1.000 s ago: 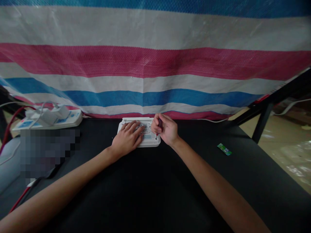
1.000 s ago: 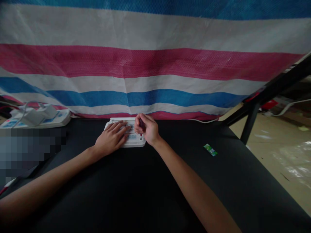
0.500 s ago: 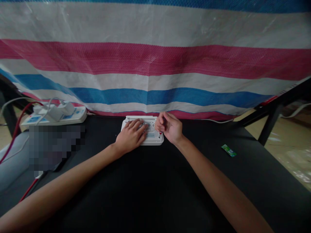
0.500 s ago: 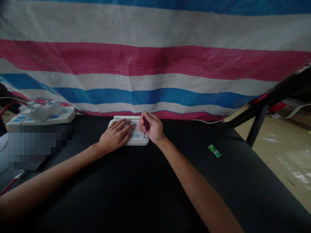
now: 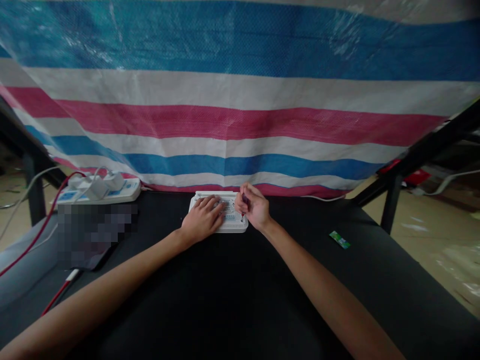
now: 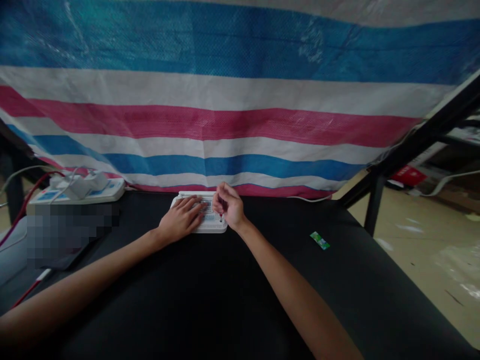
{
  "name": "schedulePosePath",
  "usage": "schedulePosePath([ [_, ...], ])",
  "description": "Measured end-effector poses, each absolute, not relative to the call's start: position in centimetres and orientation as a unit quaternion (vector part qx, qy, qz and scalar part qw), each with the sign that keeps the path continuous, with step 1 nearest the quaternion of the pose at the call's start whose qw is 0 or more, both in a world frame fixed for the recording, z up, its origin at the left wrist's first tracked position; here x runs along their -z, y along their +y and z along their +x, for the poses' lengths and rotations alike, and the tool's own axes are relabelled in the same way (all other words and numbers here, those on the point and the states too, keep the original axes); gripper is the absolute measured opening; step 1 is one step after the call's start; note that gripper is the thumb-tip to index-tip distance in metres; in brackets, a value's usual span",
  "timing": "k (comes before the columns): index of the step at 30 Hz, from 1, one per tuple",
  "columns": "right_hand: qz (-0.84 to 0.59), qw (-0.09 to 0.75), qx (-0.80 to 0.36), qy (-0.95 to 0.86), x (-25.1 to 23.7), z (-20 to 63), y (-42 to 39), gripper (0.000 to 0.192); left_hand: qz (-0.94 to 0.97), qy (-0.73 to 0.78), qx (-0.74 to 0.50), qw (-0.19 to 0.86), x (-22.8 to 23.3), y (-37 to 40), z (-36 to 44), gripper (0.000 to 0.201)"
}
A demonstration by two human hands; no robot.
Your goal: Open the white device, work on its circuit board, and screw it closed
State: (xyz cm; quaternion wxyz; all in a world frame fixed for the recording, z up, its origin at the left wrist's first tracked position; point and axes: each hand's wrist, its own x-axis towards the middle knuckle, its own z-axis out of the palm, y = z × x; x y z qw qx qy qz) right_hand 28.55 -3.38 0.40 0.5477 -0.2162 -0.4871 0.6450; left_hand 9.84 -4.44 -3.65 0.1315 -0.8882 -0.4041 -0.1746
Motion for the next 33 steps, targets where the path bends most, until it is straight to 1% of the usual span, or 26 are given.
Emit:
schedulePosePath([
  [3,-0.216,0.546,-0.646,-0.487,-0.32,28.65,-3.13,0.04,-0.888,-0.404,0.177,0.126,3.61,-4.44,9.86,0.04],
  [8,-0.23,0.54,-0.657,-0.473,-0.12,28.72,-3.1,0.044,-0.889,-0.405,0.183,0.11,3.65,-4.41,9.87,0.041],
  [13,-0.218,0.556,-0.653,-0.466,-0.02,28.59,-3.45,0.041,-0.888,-0.408,0.181,0.113,3.8,-4.37,9.87,0.041],
  [20,-0.228,0.551,-0.633,-0.493,-0.15,28.44,-3.37,0.043,-0.889,-0.404,0.189,0.107,3.8,-4.4,9.91,0.04],
  [24,-0.227,0.545,-0.64,-0.491,-0.05,28.5,-3.23,0.047,-0.889,-0.403,0.197,0.093,3.8,-4.37,9.87,0.04],
  [29,-0.21,0.558,-0.65,-0.472,0.07,28.61,-3.43,0.04,-0.889,-0.402,0.196,0.097,3.74,-4.39,9.9,0.041],
  [33,-0.214,0.545,-0.653,-0.48,-0.07,28.72,-3.5,0.04,-0.889,-0.402,0.191,0.103,3.76,-4.38,9.92,0.041],
])
